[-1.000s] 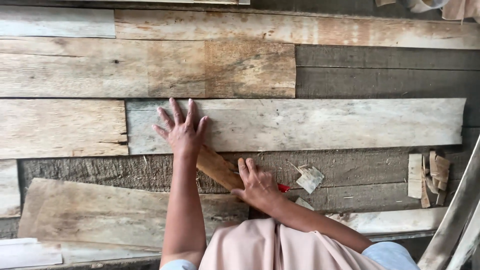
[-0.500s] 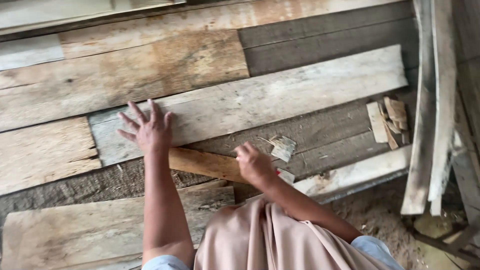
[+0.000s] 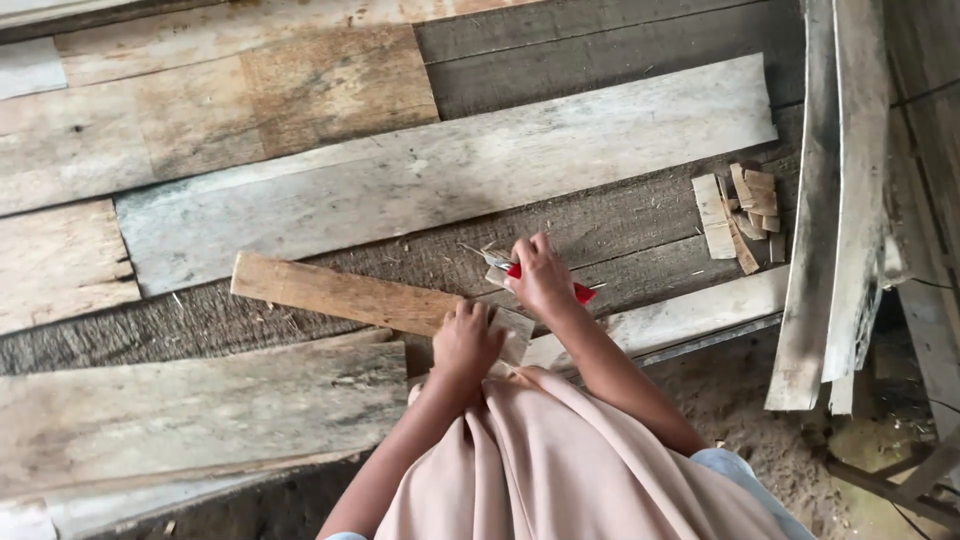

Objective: The person uses a red utility knife to scrape the surface of several wooden planks on a workbench. They repeatedly pick up planks, scrape them, and set them aside, handling multiple pieces throughout the clip.

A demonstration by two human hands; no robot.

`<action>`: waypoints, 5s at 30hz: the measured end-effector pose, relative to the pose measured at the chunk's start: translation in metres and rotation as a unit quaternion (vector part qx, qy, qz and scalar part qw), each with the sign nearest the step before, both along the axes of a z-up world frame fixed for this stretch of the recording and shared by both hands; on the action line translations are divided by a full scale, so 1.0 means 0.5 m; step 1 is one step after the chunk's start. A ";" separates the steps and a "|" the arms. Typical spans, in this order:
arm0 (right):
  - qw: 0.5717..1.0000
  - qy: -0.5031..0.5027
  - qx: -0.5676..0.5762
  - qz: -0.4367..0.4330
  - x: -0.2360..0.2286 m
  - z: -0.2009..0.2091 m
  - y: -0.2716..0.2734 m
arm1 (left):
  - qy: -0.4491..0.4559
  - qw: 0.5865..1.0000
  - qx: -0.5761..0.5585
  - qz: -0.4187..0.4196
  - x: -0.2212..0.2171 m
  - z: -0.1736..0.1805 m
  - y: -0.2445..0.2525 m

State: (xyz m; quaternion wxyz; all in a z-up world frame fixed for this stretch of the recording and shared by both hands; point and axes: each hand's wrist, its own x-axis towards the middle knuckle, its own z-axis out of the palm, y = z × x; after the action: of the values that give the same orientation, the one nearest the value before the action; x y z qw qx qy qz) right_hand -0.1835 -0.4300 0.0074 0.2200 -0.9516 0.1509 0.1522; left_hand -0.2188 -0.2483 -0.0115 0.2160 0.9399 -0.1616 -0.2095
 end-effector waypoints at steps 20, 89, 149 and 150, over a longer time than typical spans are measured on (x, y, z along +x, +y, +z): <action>0.983 0.038 0.102 0.149 0.050 -0.003 -0.064 | 0.161 0.914 -0.132 0.349 -0.075 -0.008 -0.007; 0.869 -0.304 -0.251 -0.299 -0.383 0.116 -1.065 | 0.451 0.688 -0.525 0.218 -0.106 -0.057 -1.117; 0.981 -0.059 -0.077 0.168 -0.068 -0.005 0.248 | 0.096 0.482 -0.743 0.454 0.185 0.005 0.207; 0.982 -0.057 -0.079 0.165 -0.064 0.020 0.257 | 0.100 0.482 -0.743 0.453 0.186 0.023 0.202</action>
State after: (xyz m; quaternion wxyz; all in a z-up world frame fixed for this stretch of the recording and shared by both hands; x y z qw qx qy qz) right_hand -0.2156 -0.3017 0.0172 0.1245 -0.9850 -0.0090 0.1191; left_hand -0.1258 -0.1474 -0.0003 0.9137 0.3450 0.2135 0.0226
